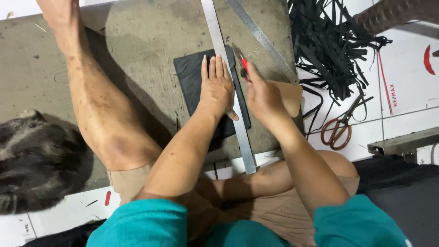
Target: Measuring and cutting leather pieces using a ruler and a utility knife
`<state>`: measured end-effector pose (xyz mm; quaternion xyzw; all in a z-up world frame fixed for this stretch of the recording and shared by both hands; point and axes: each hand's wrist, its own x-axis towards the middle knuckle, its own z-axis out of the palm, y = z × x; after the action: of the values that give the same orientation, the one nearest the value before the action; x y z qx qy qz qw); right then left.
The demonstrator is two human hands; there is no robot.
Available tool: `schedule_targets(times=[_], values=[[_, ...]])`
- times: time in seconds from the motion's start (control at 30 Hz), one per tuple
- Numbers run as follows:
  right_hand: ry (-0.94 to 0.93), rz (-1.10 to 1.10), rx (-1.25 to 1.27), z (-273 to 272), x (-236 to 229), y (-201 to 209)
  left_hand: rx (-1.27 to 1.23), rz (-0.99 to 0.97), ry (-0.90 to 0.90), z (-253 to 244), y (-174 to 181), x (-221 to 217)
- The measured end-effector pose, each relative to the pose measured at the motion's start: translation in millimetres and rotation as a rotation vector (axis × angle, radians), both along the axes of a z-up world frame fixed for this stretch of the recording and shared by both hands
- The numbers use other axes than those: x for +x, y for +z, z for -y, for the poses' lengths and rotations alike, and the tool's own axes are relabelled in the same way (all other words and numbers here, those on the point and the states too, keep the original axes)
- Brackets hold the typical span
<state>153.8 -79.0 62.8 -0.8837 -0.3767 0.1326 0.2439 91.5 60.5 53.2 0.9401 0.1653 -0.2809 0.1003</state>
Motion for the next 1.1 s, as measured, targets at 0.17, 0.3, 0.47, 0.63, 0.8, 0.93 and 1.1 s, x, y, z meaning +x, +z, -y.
schedule_targets(times=[0.17,0.3,0.47,0.63,0.8,0.93,1.1], values=[[0.023,0.02,-0.097,-35,13,-31,-0.03,0.058,0.04,1,7,-7],[0.067,-0.038,-0.15,-42,18,-22,-0.025,0.087,0.05,3,19,-11],[0.092,-0.109,-0.245,-5,-27,18,0.025,0.104,0.022,7,17,-12],[-0.526,-0.916,-0.507,92,-111,53,0.024,0.045,-0.004,2,-15,2],[0.147,-0.469,-0.851,146,-136,31,0.062,0.04,-0.02,4,-12,-4],[0.138,-0.425,-0.946,142,-90,50,0.11,0.026,-0.024,3,-5,0],[0.046,-0.022,-0.157,72,-51,97,0.031,-0.002,0.0,2,5,0]])
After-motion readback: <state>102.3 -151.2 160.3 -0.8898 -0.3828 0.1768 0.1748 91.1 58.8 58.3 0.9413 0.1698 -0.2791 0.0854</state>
